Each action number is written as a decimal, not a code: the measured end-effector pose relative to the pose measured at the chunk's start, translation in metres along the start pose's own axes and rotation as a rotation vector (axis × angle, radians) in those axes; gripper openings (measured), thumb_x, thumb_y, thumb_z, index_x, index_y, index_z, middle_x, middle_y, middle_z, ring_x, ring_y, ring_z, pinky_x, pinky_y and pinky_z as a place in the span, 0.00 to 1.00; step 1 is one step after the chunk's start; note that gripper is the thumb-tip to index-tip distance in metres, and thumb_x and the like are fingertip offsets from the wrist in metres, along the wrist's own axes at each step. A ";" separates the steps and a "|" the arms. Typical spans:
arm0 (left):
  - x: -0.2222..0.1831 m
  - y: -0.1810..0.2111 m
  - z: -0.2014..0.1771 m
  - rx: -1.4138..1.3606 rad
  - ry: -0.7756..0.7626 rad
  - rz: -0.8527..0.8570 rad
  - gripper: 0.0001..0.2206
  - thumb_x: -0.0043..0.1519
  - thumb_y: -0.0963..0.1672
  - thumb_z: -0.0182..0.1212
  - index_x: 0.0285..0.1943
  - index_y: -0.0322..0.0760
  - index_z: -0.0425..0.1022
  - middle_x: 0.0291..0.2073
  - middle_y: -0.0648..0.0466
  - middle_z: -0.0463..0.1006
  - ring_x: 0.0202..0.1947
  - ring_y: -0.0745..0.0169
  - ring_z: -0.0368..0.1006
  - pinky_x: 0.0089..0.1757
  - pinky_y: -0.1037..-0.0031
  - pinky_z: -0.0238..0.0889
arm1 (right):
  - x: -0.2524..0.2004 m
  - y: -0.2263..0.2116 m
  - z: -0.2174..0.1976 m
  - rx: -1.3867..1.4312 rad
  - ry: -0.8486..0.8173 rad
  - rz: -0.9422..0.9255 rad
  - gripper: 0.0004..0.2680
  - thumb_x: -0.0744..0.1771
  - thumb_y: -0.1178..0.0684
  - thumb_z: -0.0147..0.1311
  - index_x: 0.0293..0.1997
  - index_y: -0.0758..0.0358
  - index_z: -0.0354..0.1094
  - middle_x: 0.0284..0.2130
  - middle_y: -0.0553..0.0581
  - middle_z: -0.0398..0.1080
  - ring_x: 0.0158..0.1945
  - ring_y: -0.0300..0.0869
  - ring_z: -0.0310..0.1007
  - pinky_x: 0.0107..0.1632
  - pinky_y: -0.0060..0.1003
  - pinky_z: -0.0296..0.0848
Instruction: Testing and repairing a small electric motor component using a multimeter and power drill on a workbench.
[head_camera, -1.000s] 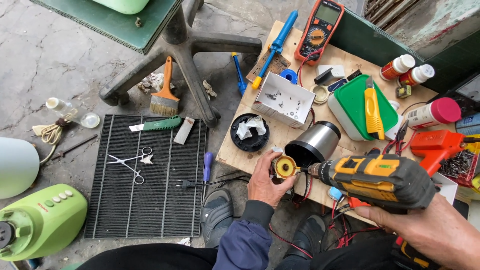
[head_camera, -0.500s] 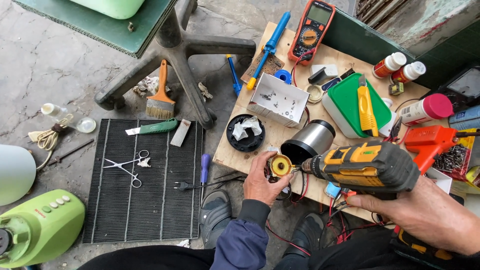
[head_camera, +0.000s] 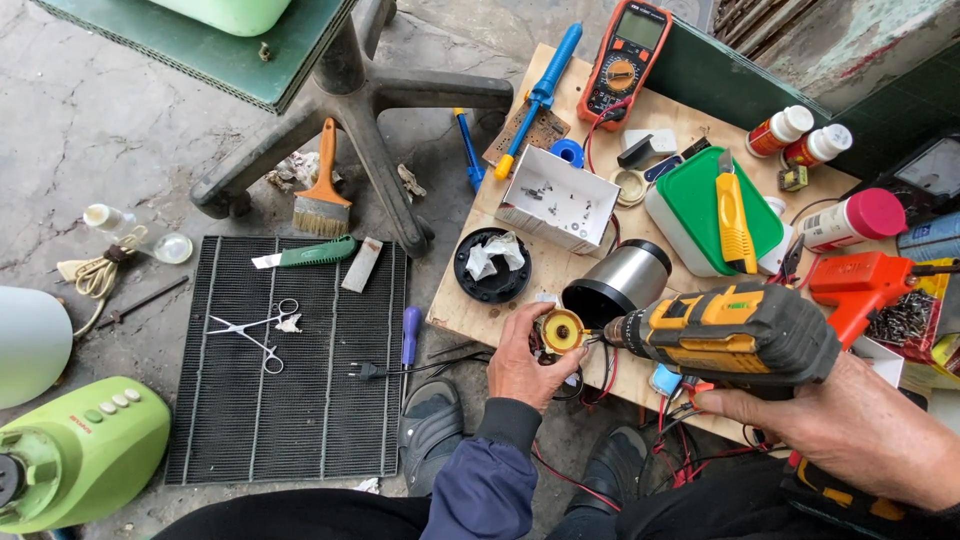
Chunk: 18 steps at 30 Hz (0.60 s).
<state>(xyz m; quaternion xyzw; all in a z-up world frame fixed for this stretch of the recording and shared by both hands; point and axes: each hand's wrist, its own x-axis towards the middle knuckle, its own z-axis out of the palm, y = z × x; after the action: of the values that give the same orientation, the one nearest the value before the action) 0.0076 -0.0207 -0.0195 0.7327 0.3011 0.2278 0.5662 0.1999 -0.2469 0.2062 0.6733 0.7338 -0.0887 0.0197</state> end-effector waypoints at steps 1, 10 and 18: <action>0.000 0.000 0.000 0.000 0.001 0.000 0.31 0.53 0.51 0.80 0.67 0.56 0.73 0.61 0.58 0.79 0.59 0.58 0.80 0.53 0.62 0.77 | -0.002 0.002 0.003 0.000 0.000 -0.001 0.21 0.69 0.48 0.55 0.73 0.30 0.70 0.77 0.58 0.62 0.73 0.53 0.67 0.75 0.47 0.61; 0.000 -0.002 0.002 0.035 0.000 -0.004 0.31 0.54 0.52 0.80 0.67 0.58 0.73 0.63 0.57 0.78 0.60 0.57 0.80 0.52 0.61 0.77 | 0.001 0.003 0.000 -0.140 -0.001 -0.085 0.27 0.66 0.58 0.46 0.75 0.32 0.67 0.76 0.58 0.61 0.75 0.55 0.62 0.80 0.54 0.53; 0.001 -0.003 0.002 0.075 -0.035 -0.004 0.32 0.55 0.53 0.78 0.70 0.61 0.72 0.69 0.54 0.74 0.63 0.50 0.78 0.50 0.54 0.78 | 0.003 -0.001 -0.002 -0.072 0.013 -0.044 0.24 0.68 0.57 0.48 0.73 0.32 0.69 0.76 0.63 0.61 0.73 0.58 0.66 0.76 0.52 0.60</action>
<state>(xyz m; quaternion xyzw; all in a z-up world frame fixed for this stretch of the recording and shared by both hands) 0.0087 -0.0209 -0.0227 0.7566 0.3010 0.2025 0.5440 0.1993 -0.2442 0.2081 0.6565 0.7511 -0.0586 0.0372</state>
